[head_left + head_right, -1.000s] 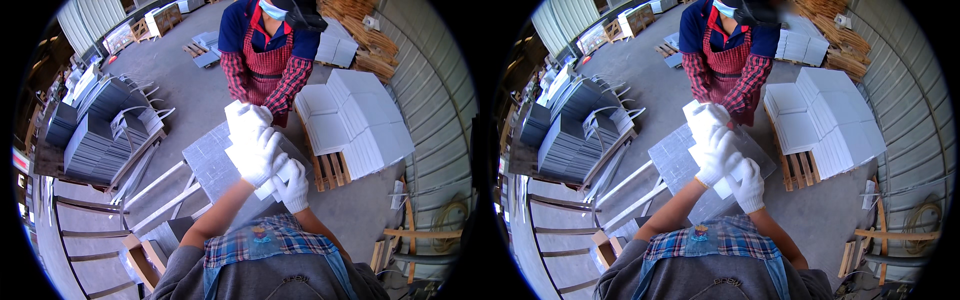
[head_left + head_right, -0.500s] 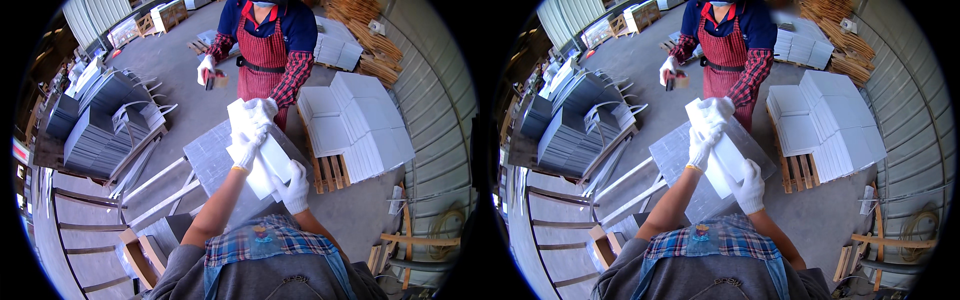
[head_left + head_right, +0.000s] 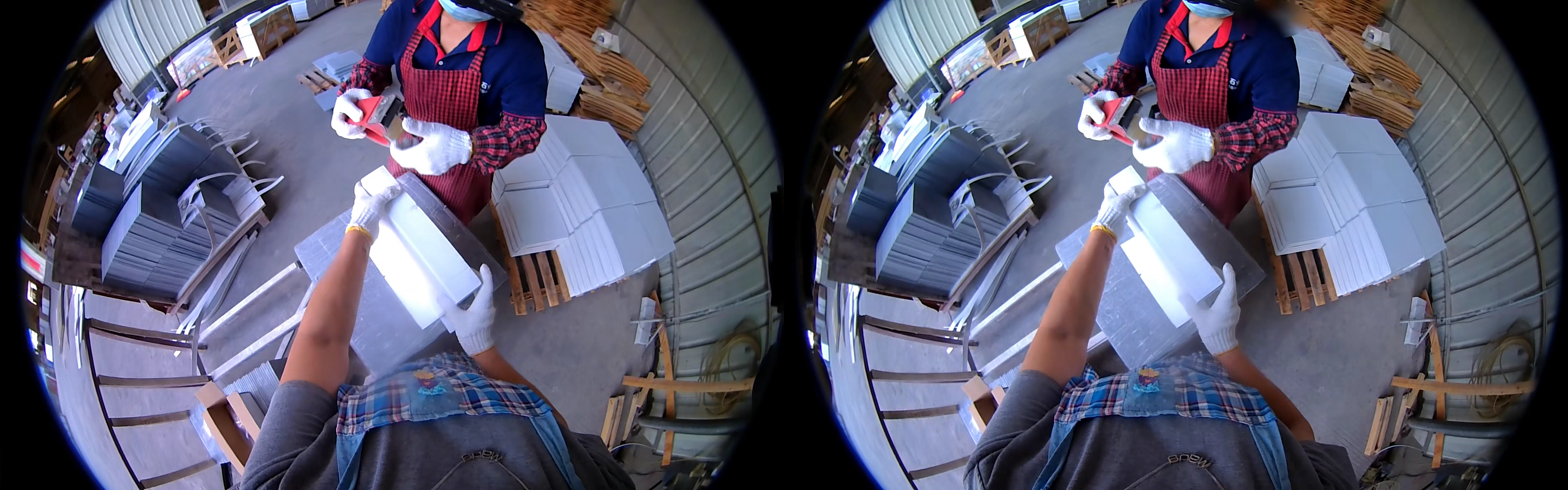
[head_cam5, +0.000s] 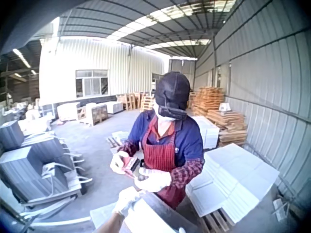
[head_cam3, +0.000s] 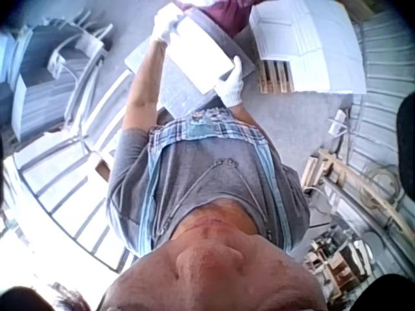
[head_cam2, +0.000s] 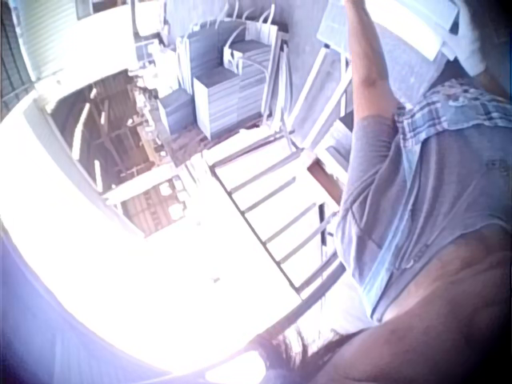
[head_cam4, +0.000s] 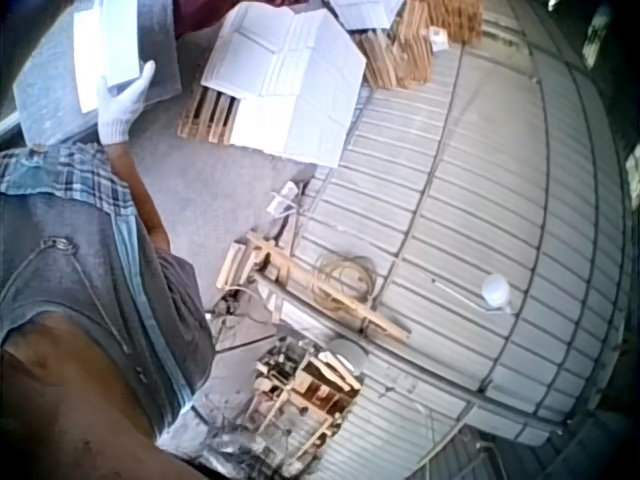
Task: The person wraps rectangular panels in plastic film and places them into a cardboard box. They then insert white foam pieces into the box and secure the contents with tape. The task is performed in a warehouse setting with another worker nearby.
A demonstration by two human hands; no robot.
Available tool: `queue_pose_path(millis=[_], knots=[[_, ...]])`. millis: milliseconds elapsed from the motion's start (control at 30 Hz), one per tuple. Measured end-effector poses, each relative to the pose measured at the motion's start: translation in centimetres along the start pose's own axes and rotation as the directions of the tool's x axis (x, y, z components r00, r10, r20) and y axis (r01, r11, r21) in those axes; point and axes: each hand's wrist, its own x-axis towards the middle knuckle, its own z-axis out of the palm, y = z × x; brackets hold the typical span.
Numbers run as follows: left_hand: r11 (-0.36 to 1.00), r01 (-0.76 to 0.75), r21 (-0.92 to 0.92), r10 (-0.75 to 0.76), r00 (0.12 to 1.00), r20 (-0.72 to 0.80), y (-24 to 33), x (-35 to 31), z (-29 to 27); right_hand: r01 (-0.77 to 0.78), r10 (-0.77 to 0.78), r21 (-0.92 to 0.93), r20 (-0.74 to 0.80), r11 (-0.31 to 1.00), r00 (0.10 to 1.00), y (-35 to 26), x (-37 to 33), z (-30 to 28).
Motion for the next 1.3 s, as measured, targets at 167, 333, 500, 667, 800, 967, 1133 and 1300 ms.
queue_pose_path(millis=[167, 333, 500, 667, 800, 967, 1133, 1300], knots=[[0.998, -0.055, -0.021, 0.058, 0.988, 0.142, -3.1, 4.8, -2.2, -0.117, 0.118, -0.033, 0.045, 0.993, 0.992, 3.4, -0.5, 2.0], [0.994, -0.101, 0.03, 0.097, 0.989, 0.11, -5.0, 5.6, -2.9, -0.164, 0.17, -0.086, 0.062, 0.983, 0.984, 3.3, -0.7, 1.6], [0.997, -0.045, 0.058, 0.042, 0.998, 0.049, -5.4, 6.9, -3.2, -0.208, 0.215, -0.07, 0.104, 0.976, 0.971, 3.1, -0.3, 1.3], [0.997, -0.079, -0.003, 0.078, 0.99, 0.118, -5.5, 7.8, -3.2, -0.203, 0.216, -0.119, 0.107, 0.972, 0.971, 4.0, -0.1, 1.5], [0.995, -0.085, -0.062, 0.082, 0.996, -0.044, -6.0, 7.9, -2.9, -0.225, 0.246, -0.16, 0.131, 0.961, 0.96, 3.7, -0.1, 1.5], [0.974, -0.061, -0.22, 0.077, 0.995, 0.064, -4.4, 6.5, -1.1, -0.204, 0.22, -0.142, 0.108, 0.969, 0.969, 5.0, -0.1, 1.7], [0.983, -0.157, -0.098, 0.167, 0.98, 0.105, -4.1, 4.7, -1.0, -0.202, 0.22, -0.155, 0.109, 0.967, 0.969, 5.8, -0.3, 2.2], [0.991, -0.119, -0.058, 0.125, 0.987, 0.102, -4.4, 5.8, -1.8, -0.21, 0.23, -0.162, 0.114, 0.964, 0.967, 5.6, -0.2, 2.4]])
